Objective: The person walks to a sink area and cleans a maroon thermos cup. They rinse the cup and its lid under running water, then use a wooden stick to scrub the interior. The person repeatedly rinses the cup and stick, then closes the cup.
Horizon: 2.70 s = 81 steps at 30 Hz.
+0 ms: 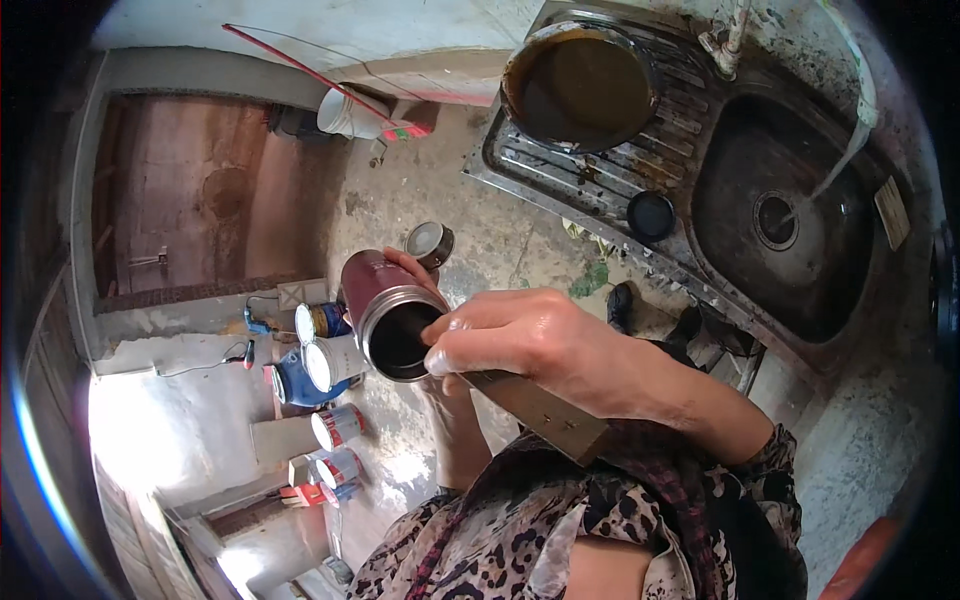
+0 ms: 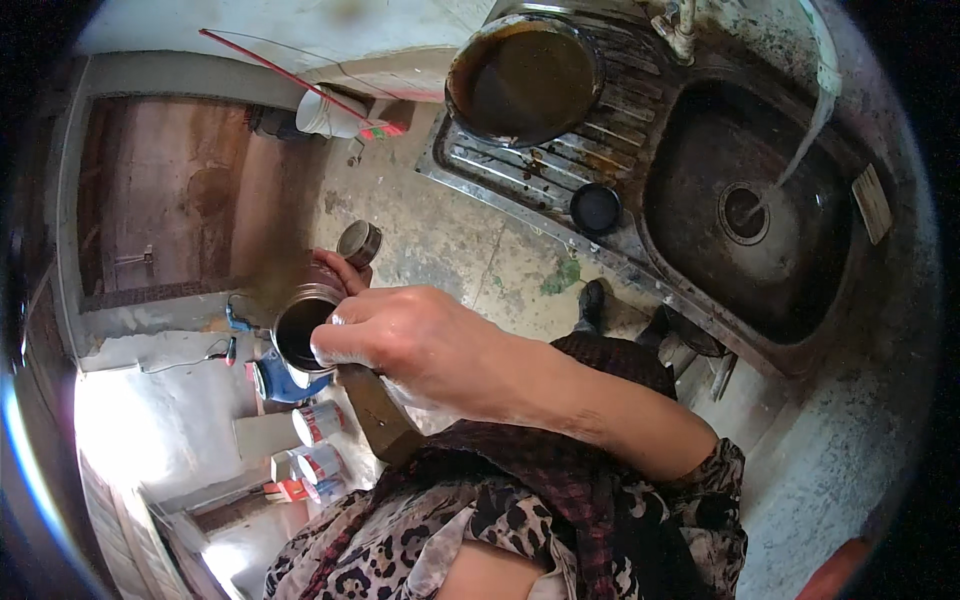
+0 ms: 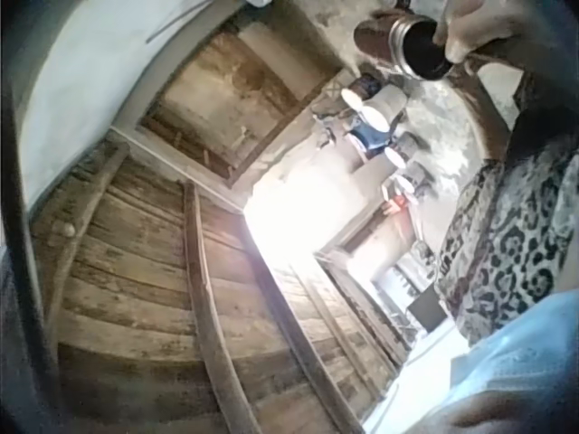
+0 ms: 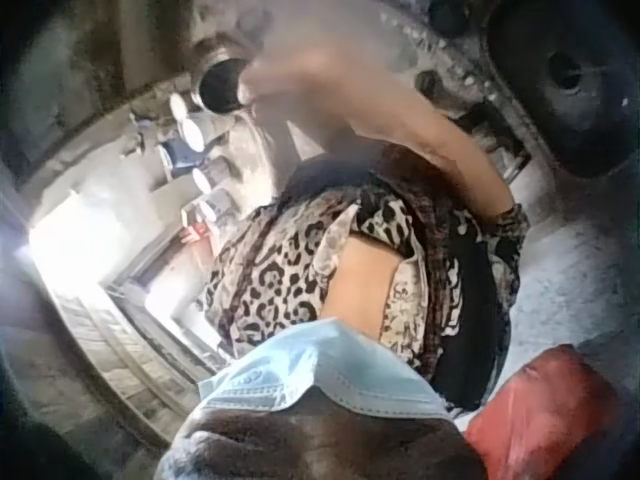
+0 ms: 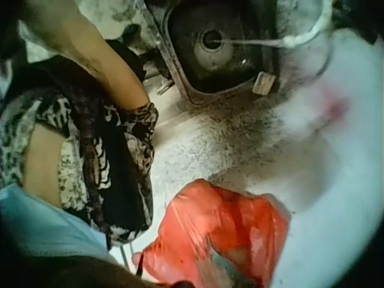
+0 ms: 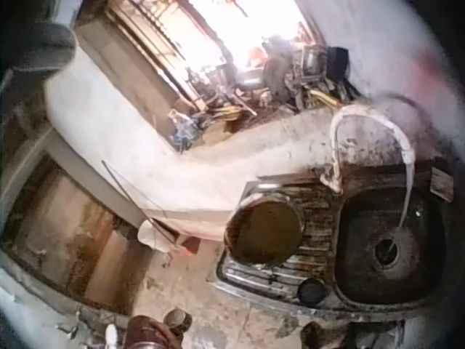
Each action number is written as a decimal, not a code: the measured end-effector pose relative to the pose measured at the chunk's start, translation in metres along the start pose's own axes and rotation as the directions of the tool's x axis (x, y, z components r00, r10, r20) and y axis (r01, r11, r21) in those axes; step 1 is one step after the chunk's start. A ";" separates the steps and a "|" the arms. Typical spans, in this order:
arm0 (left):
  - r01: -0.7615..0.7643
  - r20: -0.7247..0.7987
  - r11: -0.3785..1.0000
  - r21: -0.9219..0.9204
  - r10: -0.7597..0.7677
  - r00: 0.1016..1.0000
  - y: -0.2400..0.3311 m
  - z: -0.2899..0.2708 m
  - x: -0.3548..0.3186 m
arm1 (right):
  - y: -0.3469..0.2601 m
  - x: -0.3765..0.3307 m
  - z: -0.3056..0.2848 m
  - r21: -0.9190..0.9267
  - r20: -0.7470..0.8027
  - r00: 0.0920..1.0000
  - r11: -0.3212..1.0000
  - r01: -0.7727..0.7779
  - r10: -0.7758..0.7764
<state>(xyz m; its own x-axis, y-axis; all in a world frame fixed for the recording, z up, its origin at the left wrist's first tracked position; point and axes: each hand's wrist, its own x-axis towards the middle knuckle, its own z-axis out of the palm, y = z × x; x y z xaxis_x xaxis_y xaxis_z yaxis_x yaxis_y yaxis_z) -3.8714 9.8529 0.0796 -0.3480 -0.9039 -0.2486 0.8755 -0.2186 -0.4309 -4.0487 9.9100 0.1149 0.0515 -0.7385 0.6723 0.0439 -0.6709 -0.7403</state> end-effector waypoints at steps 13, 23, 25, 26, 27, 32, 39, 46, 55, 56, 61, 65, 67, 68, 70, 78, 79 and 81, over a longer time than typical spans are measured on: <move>-0.089 0.076 0.829 0.552 0.056 0.995 0.018 0.003 -0.002 | -0.007 -0.009 0.008 0.218 -0.015 0.973 0.950 -0.223 0.232; -0.141 0.076 0.508 0.850 0.147 0.986 0.027 0.007 -0.002 | -0.003 0.002 -0.019 -0.073 -0.041 0.999 0.997 0.032 -0.035; -0.129 0.059 0.528 0.839 0.148 0.987 0.022 0.011 -0.003 | -0.004 0.004 -0.022 -0.081 -0.039 0.996 0.994 0.071 -0.074; -0.119 0.047 0.554 0.824 0.142 0.989 0.021 0.012 -0.005 | -0.005 0.004 -0.024 -0.076 -0.041 0.997 0.995 0.068 -0.072; -0.094 0.027 0.615 0.783 0.117 0.993 0.026 0.014 -0.005 | -0.006 0.002 -0.026 -0.061 -0.049 0.999 0.998 0.018 -0.021; -0.056 -0.020 0.654 0.754 0.108 0.994 0.035 0.011 -0.003 | -0.019 0.002 -0.037 -0.037 -0.019 0.980 0.980 -0.198 0.197; -0.118 0.005 0.653 0.748 0.173 0.985 0.025 0.016 -0.003 | -0.016 -0.002 -0.029 -0.088 -0.018 0.999 0.996 -0.028 0.026; -0.094 0.040 0.618 0.781 0.101 0.994 0.027 0.010 -0.006 | -0.011 -0.003 -0.027 -0.071 0.000 1.000 0.997 0.014 -0.014; -0.083 0.030 0.586 0.806 0.100 0.995 0.030 0.010 -0.006 | -0.023 -0.001 -0.026 -0.061 -0.029 1.000 0.998 -0.011 0.009; -0.099 0.053 0.559 0.823 0.098 0.994 0.031 0.010 -0.006 | -0.019 -0.002 -0.023 -0.079 -0.031 0.999 0.997 0.007 -0.010; -0.056 0.008 0.574 0.817 0.086 0.996 0.028 0.008 -0.005 | -0.022 -0.004 -0.021 -0.107 0.008 1.000 0.994 -0.023 0.024; -0.100 0.038 0.515 0.851 0.129 0.991 0.023 0.011 -0.007 | -0.022 0.001 -0.023 -0.104 -0.025 0.999 0.994 0.031 -0.034; -0.104 0.051 0.492 0.865 0.121 0.991 0.026 0.012 -0.008 | -0.019 -0.002 -0.021 -0.107 -0.011 1.000 0.994 0.017 -0.018; -0.090 0.030 0.529 0.844 0.120 0.992 0.026 0.011 -0.008 | -0.019 -0.005 -0.020 -0.106 0.007 1.000 0.994 -0.010 0.011; -0.056 -0.015 0.603 0.796 0.112 0.994 0.025 0.010 -0.006 | -0.020 -0.005 -0.020 -0.091 0.009 0.999 0.995 -0.043 0.044; -0.132 0.062 0.560 0.818 0.143 0.988 0.034 0.009 -0.001 | -0.015 -0.003 -0.021 -0.104 -0.129 0.988 0.990 -0.099 0.086; -0.157 0.070 0.481 0.863 0.193 0.979 0.039 0.009 0.001 | -0.017 -0.006 -0.030 -0.041 -0.132 0.980 0.987 -0.158 0.152; -0.209 0.106 0.585 0.784 0.205 0.973 0.051 0.006 0.001 | -0.021 -0.012 -0.050 0.200 -0.222 0.926 0.944 -0.262 0.305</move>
<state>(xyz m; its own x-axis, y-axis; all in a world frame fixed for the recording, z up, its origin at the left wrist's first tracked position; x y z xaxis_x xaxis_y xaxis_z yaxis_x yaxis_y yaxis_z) -3.8249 9.8382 0.0625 -0.1236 -0.9633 -0.2382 0.8474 -0.2274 0.4799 -4.1006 9.9299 0.1223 -0.1607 -0.9033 0.3978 0.2271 -0.4260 -0.8757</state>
